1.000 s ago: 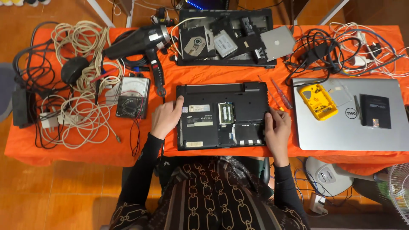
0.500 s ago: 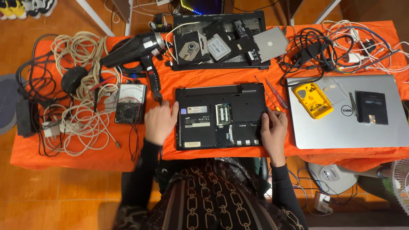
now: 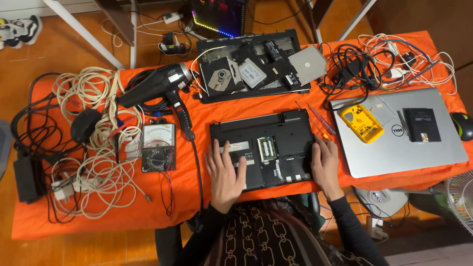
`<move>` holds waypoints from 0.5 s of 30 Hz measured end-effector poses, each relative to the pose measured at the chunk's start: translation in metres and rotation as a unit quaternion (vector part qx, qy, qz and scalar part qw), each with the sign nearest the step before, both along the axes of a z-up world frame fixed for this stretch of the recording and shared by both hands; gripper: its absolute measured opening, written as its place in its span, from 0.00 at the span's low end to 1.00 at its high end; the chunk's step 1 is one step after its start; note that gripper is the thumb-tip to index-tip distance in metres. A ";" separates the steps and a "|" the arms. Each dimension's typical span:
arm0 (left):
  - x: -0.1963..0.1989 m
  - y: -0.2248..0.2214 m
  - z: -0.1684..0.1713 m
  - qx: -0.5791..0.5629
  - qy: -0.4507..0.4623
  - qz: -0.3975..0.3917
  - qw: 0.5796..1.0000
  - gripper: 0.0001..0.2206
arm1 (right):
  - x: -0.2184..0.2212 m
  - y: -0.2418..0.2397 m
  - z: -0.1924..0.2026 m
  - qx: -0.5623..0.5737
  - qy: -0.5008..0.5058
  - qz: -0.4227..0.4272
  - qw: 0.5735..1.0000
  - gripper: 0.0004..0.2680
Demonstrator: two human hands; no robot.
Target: The recorder is disassembling and working on the internal components of a laptop, including manipulating RAM modules and using a heat gun on the motherboard.
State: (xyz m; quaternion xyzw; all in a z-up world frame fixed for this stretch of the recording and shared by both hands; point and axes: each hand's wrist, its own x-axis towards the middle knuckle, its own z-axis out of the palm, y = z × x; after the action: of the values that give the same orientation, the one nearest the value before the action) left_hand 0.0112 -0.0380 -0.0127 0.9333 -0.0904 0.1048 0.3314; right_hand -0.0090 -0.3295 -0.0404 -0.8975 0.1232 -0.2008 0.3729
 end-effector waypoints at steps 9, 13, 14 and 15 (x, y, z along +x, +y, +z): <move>0.003 0.006 -0.003 0.026 -0.051 -0.055 0.997 0.30 | 0.002 0.009 0.010 -0.028 0.016 0.008 0.999 0.13; 0.006 0.007 -0.009 0.036 0.000 -0.055 0.998 0.31 | 0.003 0.012 0.014 -0.029 0.033 -0.004 0.999 0.14; 0.007 0.007 -0.009 0.034 0.029 -0.057 0.997 0.32 | 0.004 0.012 0.014 -0.032 0.034 -0.007 0.999 0.14; 0.010 0.009 -0.008 0.037 0.028 -0.061 0.997 0.32 | 0.006 0.014 0.015 -0.029 0.033 -0.011 0.999 0.14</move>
State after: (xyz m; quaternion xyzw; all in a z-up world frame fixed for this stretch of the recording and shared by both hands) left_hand 0.0208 -0.0286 -0.0210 0.9401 -0.1415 0.0548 0.3051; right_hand -0.0029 -0.3152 -0.0259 -0.9127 0.1393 -0.1788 0.3402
